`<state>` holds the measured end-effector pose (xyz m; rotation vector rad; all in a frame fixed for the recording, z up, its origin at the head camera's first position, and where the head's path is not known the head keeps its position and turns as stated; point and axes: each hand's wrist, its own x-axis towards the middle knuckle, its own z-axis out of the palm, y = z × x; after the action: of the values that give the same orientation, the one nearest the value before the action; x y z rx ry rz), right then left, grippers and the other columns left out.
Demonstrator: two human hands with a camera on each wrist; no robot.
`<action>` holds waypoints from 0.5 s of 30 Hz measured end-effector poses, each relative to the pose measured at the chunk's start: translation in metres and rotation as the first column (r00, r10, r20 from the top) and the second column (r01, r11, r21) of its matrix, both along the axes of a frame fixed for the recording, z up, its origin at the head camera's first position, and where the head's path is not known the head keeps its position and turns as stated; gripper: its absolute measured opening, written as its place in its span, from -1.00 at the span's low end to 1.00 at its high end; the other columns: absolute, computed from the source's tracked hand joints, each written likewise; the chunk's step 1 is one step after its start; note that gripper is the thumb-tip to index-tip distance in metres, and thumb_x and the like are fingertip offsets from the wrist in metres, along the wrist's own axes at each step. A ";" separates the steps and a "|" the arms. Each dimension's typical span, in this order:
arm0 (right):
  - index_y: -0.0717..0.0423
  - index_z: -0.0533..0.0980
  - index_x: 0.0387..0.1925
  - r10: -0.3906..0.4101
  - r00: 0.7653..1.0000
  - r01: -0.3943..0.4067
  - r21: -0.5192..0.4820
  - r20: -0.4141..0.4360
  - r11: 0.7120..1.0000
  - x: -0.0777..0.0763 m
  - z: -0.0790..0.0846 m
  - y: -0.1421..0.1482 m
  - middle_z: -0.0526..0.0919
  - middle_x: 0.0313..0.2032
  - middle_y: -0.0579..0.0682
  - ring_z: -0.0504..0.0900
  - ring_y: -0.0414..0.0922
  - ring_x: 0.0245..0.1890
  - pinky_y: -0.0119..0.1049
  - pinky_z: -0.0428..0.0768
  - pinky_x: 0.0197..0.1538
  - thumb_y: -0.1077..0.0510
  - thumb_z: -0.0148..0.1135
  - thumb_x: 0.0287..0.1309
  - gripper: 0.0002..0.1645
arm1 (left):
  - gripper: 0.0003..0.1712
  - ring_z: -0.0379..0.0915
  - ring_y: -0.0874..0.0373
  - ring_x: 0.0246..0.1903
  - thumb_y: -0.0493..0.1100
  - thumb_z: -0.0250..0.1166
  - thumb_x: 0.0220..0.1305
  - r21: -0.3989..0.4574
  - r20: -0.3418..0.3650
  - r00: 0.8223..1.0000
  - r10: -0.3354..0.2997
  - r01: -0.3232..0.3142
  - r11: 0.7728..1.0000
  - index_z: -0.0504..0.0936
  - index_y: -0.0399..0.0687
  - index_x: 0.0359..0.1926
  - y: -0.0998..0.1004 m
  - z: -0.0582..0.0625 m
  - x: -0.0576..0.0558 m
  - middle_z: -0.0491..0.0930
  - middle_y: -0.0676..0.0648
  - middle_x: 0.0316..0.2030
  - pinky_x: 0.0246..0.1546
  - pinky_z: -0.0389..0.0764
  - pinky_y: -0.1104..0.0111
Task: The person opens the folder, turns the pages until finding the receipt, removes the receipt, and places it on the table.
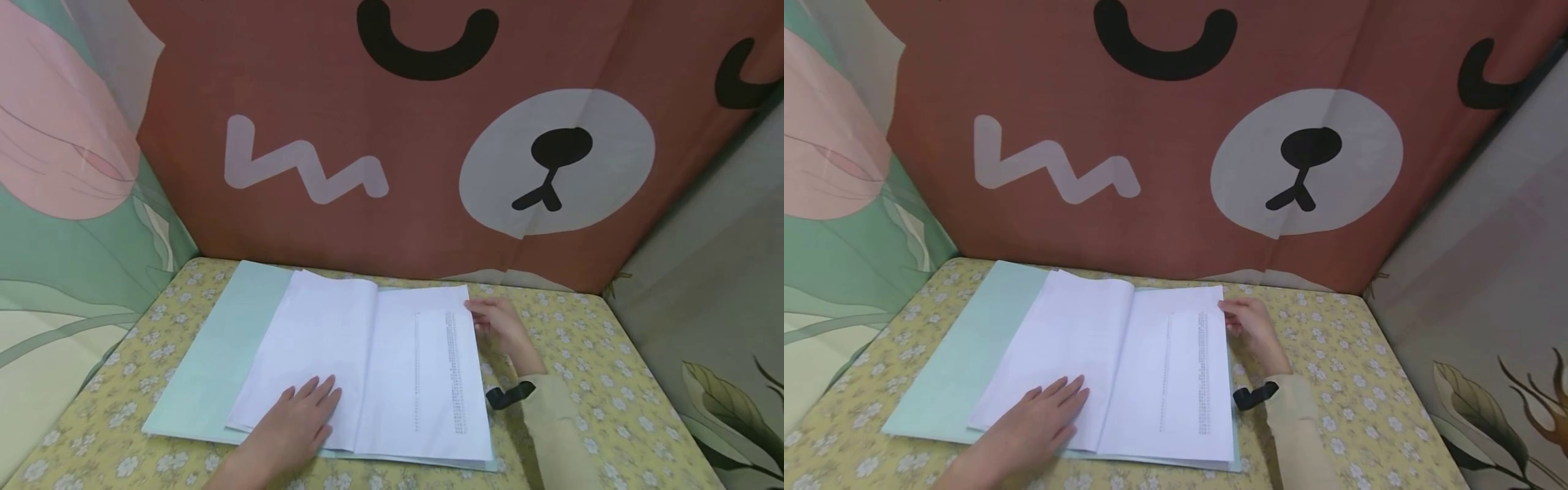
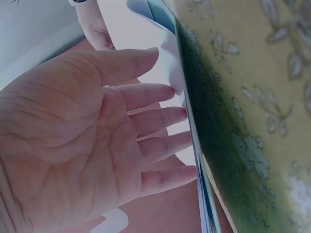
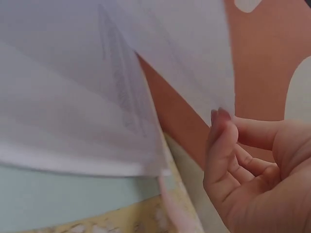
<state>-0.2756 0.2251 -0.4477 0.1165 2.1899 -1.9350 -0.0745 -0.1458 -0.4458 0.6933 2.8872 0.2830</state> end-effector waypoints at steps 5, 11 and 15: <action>0.41 0.57 -0.02 0.044 0.999 -0.044 -0.009 -0.018 0.999 0.000 0.012 -0.001 0.70 -0.45 -0.07 0.59 -0.28 -0.54 -0.44 0.56 -0.42 0.16 0.27 0.44 -0.67 | -0.46 0.38 -0.23 0.36 -0.05 0.25 0.48 0.001 -0.085 0.995 -0.044 0.044 0.999 0.55 -0.24 0.35 -0.002 0.000 0.001 0.45 -0.25 0.39 0.25 0.48 -0.16; 0.42 0.53 0.12 0.047 0.999 -0.048 -0.098 -0.012 0.994 -0.001 0.024 -0.010 0.74 -0.38 -0.05 0.67 -0.23 -0.45 -0.40 0.65 -0.35 0.18 0.27 0.45 -0.61 | -0.47 0.39 -0.23 0.36 -0.05 0.24 0.49 0.023 -0.181 0.980 -0.081 0.087 0.996 0.56 -0.27 0.33 0.000 0.003 0.002 0.47 -0.26 0.37 0.23 0.52 -0.11; 0.35 0.59 0.02 0.076 0.997 -0.079 -0.199 -0.023 0.977 -0.002 0.034 -0.017 0.75 -0.34 -0.05 0.71 -0.22 -0.36 -0.42 0.68 -0.28 0.24 0.20 0.49 -0.76 | -0.50 0.43 -0.21 0.33 -0.06 0.24 0.49 0.056 -0.251 0.962 -0.110 0.128 0.990 0.58 -0.29 0.29 0.004 0.006 0.002 0.51 -0.25 0.33 0.20 0.56 -0.07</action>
<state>-0.2777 0.2082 -0.4142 -0.0160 1.9639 -2.1041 -0.0727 -0.1422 -0.4394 0.9767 3.0635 0.3061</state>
